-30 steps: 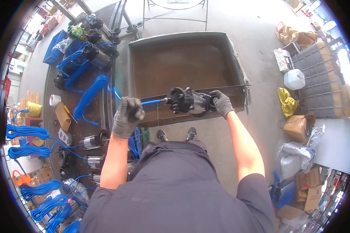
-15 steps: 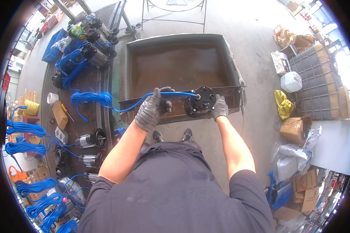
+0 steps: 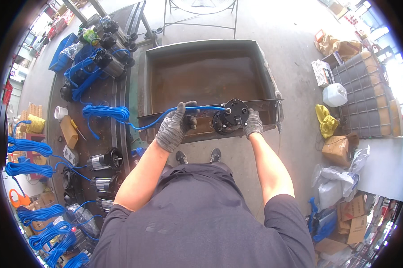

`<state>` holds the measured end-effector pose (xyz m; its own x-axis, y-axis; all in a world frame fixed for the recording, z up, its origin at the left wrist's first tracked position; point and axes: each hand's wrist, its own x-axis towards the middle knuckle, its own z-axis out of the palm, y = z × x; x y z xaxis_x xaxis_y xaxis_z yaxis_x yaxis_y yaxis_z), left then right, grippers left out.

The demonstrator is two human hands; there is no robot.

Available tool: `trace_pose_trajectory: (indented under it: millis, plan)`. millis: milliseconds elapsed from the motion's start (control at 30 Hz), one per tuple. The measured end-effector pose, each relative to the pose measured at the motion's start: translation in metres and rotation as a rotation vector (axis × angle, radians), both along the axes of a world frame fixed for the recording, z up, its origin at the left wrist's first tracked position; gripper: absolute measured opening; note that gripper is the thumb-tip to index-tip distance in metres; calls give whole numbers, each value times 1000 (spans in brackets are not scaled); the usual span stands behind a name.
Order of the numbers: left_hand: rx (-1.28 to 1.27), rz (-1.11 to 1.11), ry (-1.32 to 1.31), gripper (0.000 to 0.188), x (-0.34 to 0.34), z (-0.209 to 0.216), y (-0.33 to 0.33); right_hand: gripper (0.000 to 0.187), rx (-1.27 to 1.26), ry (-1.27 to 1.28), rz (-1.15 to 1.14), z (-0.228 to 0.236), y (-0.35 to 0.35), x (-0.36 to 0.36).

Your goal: Testing a cylindrical water pump for leaks by submerging it in a tank of water and inspecting it.

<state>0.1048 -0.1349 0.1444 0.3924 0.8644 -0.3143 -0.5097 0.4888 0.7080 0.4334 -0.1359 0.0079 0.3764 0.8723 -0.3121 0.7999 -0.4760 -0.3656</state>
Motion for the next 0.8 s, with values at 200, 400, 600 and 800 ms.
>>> trace_pose_trajectory:
  millis: [200,400,600,800]
  plan:
    - [51,57,67,47,-7,9,-12,40,141,-33,218,-26,9,15]
    - [95,380,147,44,-86,1,-26,31,139,125,219,13,11,13]
    - [-103,545,338,39,-172,-67,-48,14,209,226,595,86,22,-82]
    - [-340,396,642,43,-183,-90,-59,18,58,12,609,122,21,-147]
